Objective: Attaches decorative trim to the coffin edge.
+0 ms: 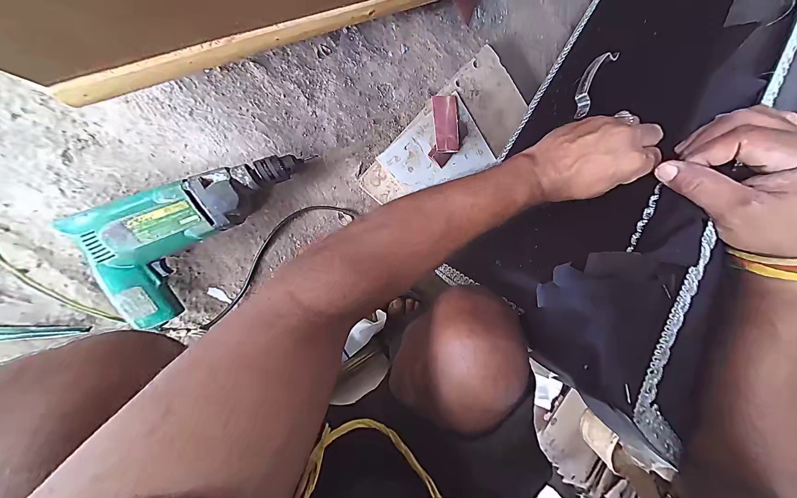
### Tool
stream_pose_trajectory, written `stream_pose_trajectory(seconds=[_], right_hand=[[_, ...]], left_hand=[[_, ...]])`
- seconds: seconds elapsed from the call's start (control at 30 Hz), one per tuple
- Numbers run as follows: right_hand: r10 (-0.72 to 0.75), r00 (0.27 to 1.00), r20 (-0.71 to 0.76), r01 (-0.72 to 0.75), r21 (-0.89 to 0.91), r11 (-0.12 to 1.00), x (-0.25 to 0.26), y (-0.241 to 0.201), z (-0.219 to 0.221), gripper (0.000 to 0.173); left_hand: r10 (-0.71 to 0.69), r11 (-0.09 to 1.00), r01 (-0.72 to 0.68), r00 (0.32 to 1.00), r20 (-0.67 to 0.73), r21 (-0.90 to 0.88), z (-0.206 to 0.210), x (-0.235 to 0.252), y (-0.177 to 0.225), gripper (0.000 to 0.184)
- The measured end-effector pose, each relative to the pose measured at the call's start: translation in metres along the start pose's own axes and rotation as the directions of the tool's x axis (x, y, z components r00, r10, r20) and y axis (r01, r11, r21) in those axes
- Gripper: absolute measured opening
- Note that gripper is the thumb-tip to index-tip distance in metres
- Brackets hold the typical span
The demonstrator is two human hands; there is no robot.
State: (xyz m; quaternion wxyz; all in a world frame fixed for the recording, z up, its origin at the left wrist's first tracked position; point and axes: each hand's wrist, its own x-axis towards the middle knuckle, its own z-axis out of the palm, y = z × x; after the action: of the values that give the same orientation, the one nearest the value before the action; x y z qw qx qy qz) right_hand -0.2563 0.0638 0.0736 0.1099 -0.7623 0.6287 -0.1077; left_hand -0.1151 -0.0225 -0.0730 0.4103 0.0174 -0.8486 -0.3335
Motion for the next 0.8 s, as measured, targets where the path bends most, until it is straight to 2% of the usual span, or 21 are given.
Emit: stream_pose_trajectory(seconds=[0.03, 0.07, 0.1, 0.13, 0.17, 0.2, 0.27, 0.4, 0.5, 0.57, 0.63, 0.67, 0.7, 0.73, 0.77, 0.8], right_hand=[[0.001, 1.0, -0.001, -0.001, 0.002, 1.0, 0.0, 0.001, 0.0, 0.024], [-0.002, 1.0, -0.002, 0.002, 0.009, 1.0, 0.001, 0.003, 0.0, 0.025], [-0.006, 1.0, -0.004, 0.006, 0.021, 1.0, 0.0, 0.005, 0.0, 0.025], [-0.009, 1.0, -0.004, 0.009, 0.028, 1.0, -0.001, 0.008, 0.001, 0.025], [-0.01, 1.0, -0.005, 0.01, 0.035, 0.999, -0.003, 0.01, 0.001, 0.024], [-0.013, 1.0, -0.008, 0.014, 0.038, 0.999, -0.003, 0.011, 0.001, 0.024], [-0.021, 1.0, -0.009, 0.022, 0.042, 0.999, -0.002, 0.013, 0.0, 0.024], [-0.036, 0.999, -0.011, 0.036, 0.05, 0.998, -0.002, 0.014, 0.001, 0.024], [-0.042, 0.999, -0.009, 0.042, 0.042, 0.998, -0.002, 0.015, 0.001, 0.026], [-0.048, 0.999, -0.011, 0.048, 0.042, 0.998, -0.002, 0.015, 0.001, 0.027], [-0.058, 0.998, -0.027, 0.059, 0.048, 0.997, -0.002, 0.016, 0.002, 0.029], [-0.058, 0.998, -0.031, 0.06, 0.045, 0.997, -0.002, 0.015, 0.002, 0.03], [-0.059, 0.998, -0.032, 0.06, 0.041, 0.997, -0.002, 0.014, 0.002, 0.032], [-0.057, 0.998, -0.031, 0.058, 0.038, 0.998, -0.001, 0.013, 0.002, 0.033], [-0.05, 0.998, -0.027, 0.051, 0.03, 0.998, -0.001, 0.012, 0.002, 0.034], [-0.041, 0.999, -0.022, 0.042, 0.022, 0.999, 0.0, 0.01, 0.002, 0.034]], left_hand=[[-0.131, 0.982, 0.127, 0.991, -0.023, -0.142, 0.004, -0.001, 0.002, 0.023], [-0.313, 0.89, 0.301, 0.949, 0.02, -0.343, 0.006, -0.001, 0.005, 0.022], [-0.488, 0.678, 0.479, 0.861, 0.145, -0.558, 0.004, 0.001, 0.008, 0.024], [-0.59, 0.371, 0.604, 0.74, 0.324, -0.705, 0.002, 0.003, 0.01, 0.025], [-0.608, 0.092, 0.645, 0.64, 0.47, -0.759, -0.002, 0.005, 0.01, 0.025], [-0.599, -0.074, 0.653, 0.575, 0.557, -0.754, -0.005, 0.007, 0.009, 0.024], [-0.573, -0.205, 0.669, 0.509, 0.642, -0.714, -0.011, 0.011, 0.008, 0.026], [-0.524, -0.269, 0.7, 0.469, 0.711, -0.661, -0.015, 0.012, 0.006, 0.031], [-0.498, -0.346, 0.666, 0.466, 0.731, -0.661, -0.015, 0.013, 0.008, 0.026], [-0.485, -0.436, 0.612, 0.458, 0.745, -0.66, -0.015, 0.013, 0.011, 0.02], [-0.503, -0.461, 0.583, 0.449, 0.738, -0.669, -0.015, 0.016, 0.012, 0.016], [-0.523, -0.418, 0.599, 0.456, 0.72, -0.683, -0.015, 0.017, 0.012, 0.013], [-0.544, -0.326, 0.634, 0.481, 0.687, -0.701, -0.015, 0.017, 0.012, 0.012], [-0.568, -0.18, 0.676, 0.522, 0.636, -0.715, -0.015, 0.018, 0.011, 0.012], [-0.584, 0.025, 0.707, 0.584, 0.564, -0.707, -0.015, 0.019, 0.009, 0.013], [-0.57, 0.287, 0.7, 0.673, 0.471, -0.654, -0.016, 0.019, 0.007, 0.018]])
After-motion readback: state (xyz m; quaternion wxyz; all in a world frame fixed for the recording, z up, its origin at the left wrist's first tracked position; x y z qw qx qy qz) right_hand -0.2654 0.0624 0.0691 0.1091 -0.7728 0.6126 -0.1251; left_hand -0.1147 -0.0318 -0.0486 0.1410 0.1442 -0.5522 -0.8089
